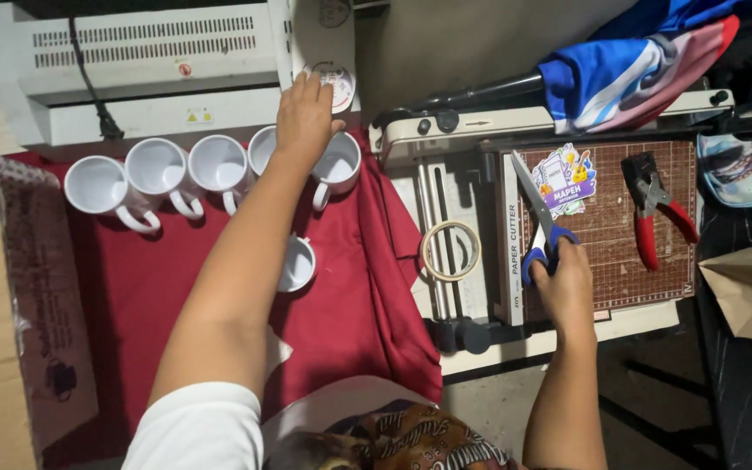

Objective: Unpacking ceramic mugs, wiping them with a cloth, and securing transfer paper to them using heat-resistant tape.

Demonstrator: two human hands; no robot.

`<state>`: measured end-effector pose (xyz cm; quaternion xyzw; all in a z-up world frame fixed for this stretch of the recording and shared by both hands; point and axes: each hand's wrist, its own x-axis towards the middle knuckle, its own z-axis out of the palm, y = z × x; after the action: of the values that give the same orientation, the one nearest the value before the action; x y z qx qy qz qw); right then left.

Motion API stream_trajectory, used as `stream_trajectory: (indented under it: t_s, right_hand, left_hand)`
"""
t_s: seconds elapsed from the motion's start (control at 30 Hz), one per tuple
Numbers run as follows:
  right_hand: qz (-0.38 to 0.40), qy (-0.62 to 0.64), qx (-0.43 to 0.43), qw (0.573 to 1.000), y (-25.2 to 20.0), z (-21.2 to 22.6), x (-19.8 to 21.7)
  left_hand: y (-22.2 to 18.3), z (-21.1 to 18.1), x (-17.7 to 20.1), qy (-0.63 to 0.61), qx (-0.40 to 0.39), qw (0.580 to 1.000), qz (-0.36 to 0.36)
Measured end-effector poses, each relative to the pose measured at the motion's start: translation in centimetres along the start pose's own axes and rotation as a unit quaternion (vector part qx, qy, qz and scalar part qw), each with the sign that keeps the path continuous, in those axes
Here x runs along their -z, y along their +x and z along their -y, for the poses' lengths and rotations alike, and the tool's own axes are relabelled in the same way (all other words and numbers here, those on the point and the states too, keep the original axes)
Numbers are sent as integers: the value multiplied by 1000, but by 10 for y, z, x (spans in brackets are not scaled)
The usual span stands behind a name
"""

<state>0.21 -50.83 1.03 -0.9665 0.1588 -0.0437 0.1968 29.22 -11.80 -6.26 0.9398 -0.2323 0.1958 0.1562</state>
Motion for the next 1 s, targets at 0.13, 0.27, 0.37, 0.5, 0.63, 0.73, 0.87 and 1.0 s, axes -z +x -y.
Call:
stream_trajectory:
  t_s: [0.13, 0.27, 0.37, 0.5, 0.63, 0.73, 0.87, 1.0]
  right_hand:
    - [6, -18, 7, 1000, 0, 14, 10]
    - [51, -64, -48, 995, 3, 22, 18]
    - [69, -82, -61, 992, 5, 27, 20]
    - [66, -80, -14, 995, 5, 15, 18]
    - [99, -69, 13, 993, 8, 2, 25]
    - [119, -109, -6, 987, 13, 24, 32]
    - [13, -4, 110, 994, 9, 98, 36]
    - [59, 192, 300, 932, -9, 186, 17]
  left_hand:
    - [9, 12, -27, 27, 19, 999, 28]
    - [12, 16, -26, 24, 32, 997, 60]
    - [10, 23, -20, 9, 27, 998, 63]
    - [0, 37, -33, 23, -1, 1000, 16]
    - [-1, 19, 26, 13, -10, 997, -81]
    - [-9, -5, 106, -24, -24, 981, -190]
    - [-58, -18, 146, -249, 47, 937, -242]
    - [-110, -39, 168, -384, 143, 881, -235]
